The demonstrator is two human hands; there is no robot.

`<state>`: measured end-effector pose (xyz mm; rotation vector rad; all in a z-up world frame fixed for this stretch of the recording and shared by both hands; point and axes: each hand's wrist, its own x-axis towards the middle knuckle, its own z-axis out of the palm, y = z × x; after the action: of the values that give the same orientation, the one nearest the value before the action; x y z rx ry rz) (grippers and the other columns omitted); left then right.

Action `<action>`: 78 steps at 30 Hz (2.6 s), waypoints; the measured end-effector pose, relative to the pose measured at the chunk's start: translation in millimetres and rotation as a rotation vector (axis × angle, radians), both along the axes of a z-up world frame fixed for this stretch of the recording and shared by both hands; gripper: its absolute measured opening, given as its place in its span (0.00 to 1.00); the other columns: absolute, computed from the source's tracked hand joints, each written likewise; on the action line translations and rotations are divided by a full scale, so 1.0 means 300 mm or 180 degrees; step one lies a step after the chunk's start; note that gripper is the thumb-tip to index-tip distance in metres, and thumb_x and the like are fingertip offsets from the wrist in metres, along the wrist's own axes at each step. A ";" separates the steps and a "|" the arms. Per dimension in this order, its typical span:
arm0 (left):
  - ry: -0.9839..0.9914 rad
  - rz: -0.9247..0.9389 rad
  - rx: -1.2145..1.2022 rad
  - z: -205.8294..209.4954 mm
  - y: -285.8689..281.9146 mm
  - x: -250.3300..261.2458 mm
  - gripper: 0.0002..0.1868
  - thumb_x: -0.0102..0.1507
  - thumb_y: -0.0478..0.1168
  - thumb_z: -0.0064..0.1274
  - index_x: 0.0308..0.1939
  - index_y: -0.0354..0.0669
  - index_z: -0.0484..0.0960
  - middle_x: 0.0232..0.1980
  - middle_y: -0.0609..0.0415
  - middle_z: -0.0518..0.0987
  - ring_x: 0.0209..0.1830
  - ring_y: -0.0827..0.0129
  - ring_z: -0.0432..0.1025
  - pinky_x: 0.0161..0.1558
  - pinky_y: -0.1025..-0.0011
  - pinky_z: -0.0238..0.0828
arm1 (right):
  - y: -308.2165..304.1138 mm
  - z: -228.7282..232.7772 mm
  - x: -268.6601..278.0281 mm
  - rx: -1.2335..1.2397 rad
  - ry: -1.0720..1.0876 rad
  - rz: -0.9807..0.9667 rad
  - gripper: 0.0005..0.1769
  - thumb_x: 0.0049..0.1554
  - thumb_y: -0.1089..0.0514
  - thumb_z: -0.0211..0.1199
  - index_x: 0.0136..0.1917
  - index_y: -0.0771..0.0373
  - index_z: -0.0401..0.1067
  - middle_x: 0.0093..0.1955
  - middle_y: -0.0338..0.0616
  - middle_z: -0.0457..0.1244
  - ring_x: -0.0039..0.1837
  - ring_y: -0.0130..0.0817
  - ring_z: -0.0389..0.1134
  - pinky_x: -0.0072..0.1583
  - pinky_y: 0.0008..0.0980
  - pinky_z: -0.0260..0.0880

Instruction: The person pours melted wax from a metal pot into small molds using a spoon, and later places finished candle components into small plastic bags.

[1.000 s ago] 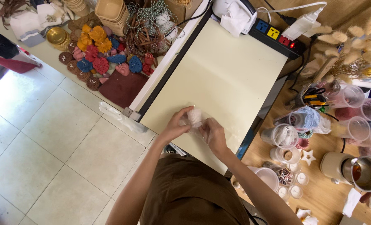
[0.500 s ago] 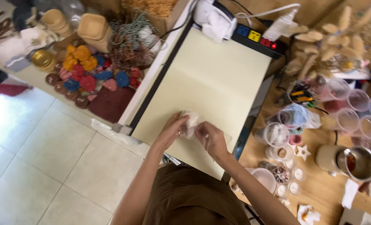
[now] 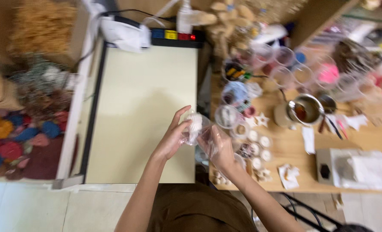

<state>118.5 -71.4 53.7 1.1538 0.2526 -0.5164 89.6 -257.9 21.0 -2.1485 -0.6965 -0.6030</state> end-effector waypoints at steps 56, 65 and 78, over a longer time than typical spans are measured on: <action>-0.0095 -0.2447 -0.0909 -0.007 -0.828 -1.421 0.26 0.68 0.43 0.52 0.70 0.42 0.69 0.57 0.55 0.79 0.53 0.76 0.73 0.53 0.75 0.72 | -0.372 0.280 -1.693 0.0619 0.0248 -0.4315 0.28 0.46 0.66 0.73 0.61 0.62 0.75 0.61 0.47 0.70 0.51 0.32 0.75 0.43 0.26 0.74; 0.0216 -0.2328 -0.0648 0.055 -1.082 -1.714 0.21 0.68 0.48 0.50 0.62 0.43 0.74 0.53 0.56 0.79 0.51 0.77 0.73 0.49 0.75 0.71 | -0.690 0.219 -2.019 0.0846 0.0472 -0.3750 0.24 0.44 0.68 0.75 0.55 0.59 0.81 0.60 0.42 0.72 0.56 0.33 0.76 0.47 0.26 0.76; -0.0240 -0.1141 -0.0422 0.043 -1.686 -1.694 0.21 0.66 0.43 0.51 0.60 0.37 0.75 0.51 0.50 0.81 0.50 0.72 0.76 0.51 0.70 0.75 | -1.504 0.194 -2.086 0.1189 0.1537 -0.1788 0.24 0.59 0.64 0.53 0.68 0.63 0.73 0.66 0.52 0.69 0.70 0.46 0.70 0.69 0.40 0.64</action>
<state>-389.7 -577.2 66.7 1.0906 -0.0563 -0.7907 -536.1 -709.0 79.2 -2.0063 0.2761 -0.4222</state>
